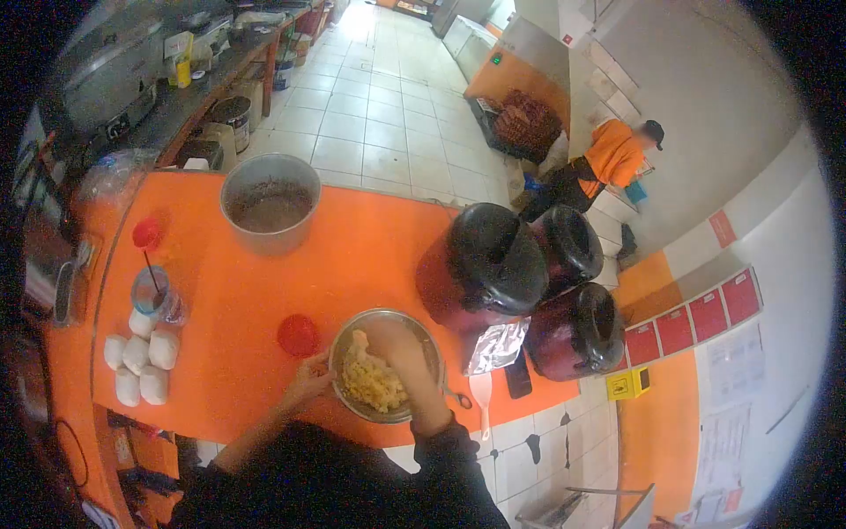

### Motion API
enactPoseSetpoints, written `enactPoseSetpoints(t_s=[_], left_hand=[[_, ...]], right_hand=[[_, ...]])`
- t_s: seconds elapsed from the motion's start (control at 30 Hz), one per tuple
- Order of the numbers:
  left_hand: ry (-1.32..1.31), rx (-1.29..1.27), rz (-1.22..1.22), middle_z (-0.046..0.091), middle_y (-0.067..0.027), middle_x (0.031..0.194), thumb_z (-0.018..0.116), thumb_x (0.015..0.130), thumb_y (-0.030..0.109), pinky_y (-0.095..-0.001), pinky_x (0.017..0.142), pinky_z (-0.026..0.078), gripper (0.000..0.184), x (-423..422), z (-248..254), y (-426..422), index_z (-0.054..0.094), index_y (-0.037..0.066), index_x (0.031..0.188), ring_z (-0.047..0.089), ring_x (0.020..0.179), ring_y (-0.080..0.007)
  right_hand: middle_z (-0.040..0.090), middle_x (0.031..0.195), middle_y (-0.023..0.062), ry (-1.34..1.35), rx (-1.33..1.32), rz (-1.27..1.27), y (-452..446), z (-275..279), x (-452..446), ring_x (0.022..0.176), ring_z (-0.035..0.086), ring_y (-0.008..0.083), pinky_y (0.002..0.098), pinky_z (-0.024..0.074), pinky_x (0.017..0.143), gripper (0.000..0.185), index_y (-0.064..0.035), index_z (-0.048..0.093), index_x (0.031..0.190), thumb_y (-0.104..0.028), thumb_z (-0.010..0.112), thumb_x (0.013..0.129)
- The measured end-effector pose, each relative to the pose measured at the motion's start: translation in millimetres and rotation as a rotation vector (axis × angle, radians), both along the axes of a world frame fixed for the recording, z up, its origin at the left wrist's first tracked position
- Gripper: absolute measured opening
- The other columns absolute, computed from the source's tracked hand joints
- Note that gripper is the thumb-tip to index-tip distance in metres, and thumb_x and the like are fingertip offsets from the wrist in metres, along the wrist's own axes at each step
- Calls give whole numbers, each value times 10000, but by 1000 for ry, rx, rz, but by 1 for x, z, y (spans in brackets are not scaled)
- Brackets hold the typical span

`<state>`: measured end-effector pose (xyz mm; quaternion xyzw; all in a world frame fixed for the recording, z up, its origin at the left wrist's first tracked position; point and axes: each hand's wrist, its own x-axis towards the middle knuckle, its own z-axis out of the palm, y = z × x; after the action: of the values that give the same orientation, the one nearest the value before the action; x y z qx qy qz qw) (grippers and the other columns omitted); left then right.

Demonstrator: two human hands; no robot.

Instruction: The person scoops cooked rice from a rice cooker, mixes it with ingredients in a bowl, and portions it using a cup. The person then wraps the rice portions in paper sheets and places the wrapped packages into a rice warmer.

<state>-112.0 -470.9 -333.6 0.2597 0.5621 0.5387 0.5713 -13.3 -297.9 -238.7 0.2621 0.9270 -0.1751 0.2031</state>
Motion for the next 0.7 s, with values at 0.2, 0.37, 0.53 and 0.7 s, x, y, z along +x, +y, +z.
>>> enactPoseSetpoints(t_s=[0.2, 0.37, 0.53, 0.7], left_hand=[[43, 168, 50, 525, -85, 1248, 525, 865, -12, -288, 646, 590, 572, 3, -29, 3, 360, 89, 1403, 616, 937, -169], [-124, 65, 40, 499, -95, 1275, 524, 878, 3, -340, 649, 608, 550, 0, -5, 2, 360, 81, 1397, 625, 927, -209], [-134, 94, 57, 472, -94, 1304, 509, 888, 4, -341, 657, 608, 537, 4, -13, 1, 357, 78, 1397, 633, 907, -211], [-100, -45, 34, 412, -86, 1359, 499, 882, -17, -354, 678, 608, 553, 1, 3, 1, 361, 114, 1401, 630, 931, -207]], right_hand=[[668, 758, 166, 50, 68, -5, 3, -22, 4, 609, 657, 268, 396, 519, 543, 218, 18, 654, 804, -180, 707, 733], [657, 738, 168, 122, 41, -49, 4, -28, 9, 641, 658, 277, 403, 519, 565, 222, 6, 650, 802, -187, 714, 714], [648, 724, 174, 148, 192, 82, -2, -40, 12, 607, 651, 286, 410, 511, 525, 240, 23, 635, 837, -174, 706, 720], [648, 750, 176, -65, -28, -3, -3, 12, -5, 565, 636, 269, 385, 497, 460, 255, 27, 629, 888, -170, 693, 739]])
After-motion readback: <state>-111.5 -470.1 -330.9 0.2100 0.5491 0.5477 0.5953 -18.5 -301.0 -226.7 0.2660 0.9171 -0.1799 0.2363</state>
